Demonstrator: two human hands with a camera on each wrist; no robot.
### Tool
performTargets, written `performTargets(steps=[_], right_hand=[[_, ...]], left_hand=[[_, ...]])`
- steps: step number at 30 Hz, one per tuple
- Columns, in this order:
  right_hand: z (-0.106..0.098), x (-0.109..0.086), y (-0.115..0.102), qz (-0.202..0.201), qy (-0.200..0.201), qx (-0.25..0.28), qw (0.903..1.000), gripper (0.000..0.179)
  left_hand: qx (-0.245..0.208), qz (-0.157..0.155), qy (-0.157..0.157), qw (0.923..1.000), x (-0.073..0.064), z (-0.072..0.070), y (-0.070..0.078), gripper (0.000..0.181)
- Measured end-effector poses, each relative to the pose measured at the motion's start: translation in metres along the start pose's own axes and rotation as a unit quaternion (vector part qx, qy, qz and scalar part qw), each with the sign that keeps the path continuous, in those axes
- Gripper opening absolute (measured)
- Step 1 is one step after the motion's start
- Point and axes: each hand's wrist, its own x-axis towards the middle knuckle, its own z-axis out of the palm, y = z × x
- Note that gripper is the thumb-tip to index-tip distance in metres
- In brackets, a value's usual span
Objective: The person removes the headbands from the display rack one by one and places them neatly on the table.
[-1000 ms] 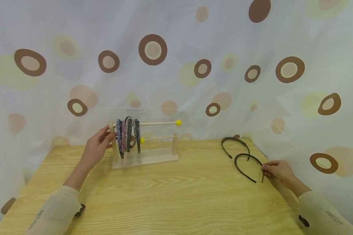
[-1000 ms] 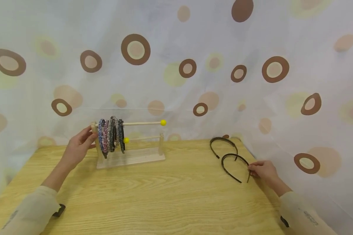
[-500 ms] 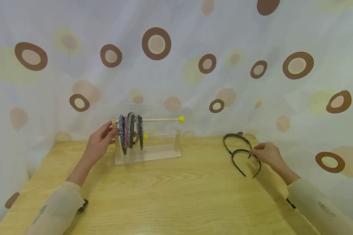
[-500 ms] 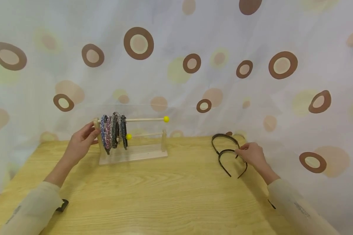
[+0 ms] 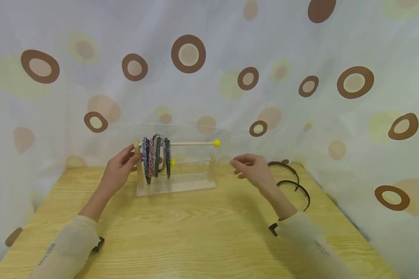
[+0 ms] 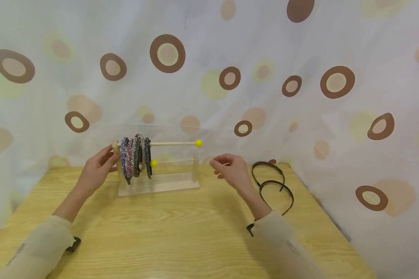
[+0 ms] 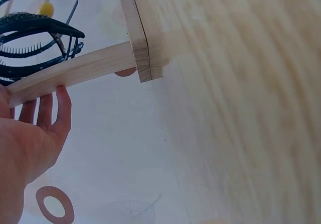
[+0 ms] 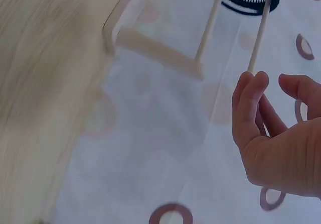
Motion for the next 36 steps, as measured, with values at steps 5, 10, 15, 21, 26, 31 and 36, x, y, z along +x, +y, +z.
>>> performTargets(steps=[5,10,15,21,26,31,36], right_hand=[[0.074,0.016,-0.008,-0.022,-0.059,0.053,0.9966,0.029],[0.123,0.020,-0.016,-0.045,-0.077,0.035,0.9954,0.029],[0.153,0.019,-0.024,-0.056,-0.068,-0.006,0.9961,0.034],[0.176,0.018,-0.019,-0.071,-0.047,0.006,0.9963,0.037],[0.181,0.020,-0.015,-0.096,-0.022,-0.001,0.9952,0.027],[0.185,0.021,-0.016,-0.122,0.004,0.000,0.9925,0.017],[0.185,0.021,-0.017,-0.129,0.018,-0.004,0.9915,0.010]], left_hand=[[-0.013,-0.004,-0.004,0.9999,0.000,-0.002,0.000,0.060],[-0.020,-0.003,-0.010,0.9997,0.003,0.001,0.001,0.060],[-0.002,-0.002,-0.001,1.0000,0.001,0.000,0.001,0.059],[0.003,-0.001,0.003,1.0000,-0.001,0.000,0.000,0.058],[-0.003,-0.003,0.000,1.0000,0.001,0.002,0.000,0.059],[0.002,0.005,0.003,1.0000,0.002,0.001,-0.001,0.057],[0.010,0.008,0.005,0.9999,0.002,0.000,0.000,0.055]])
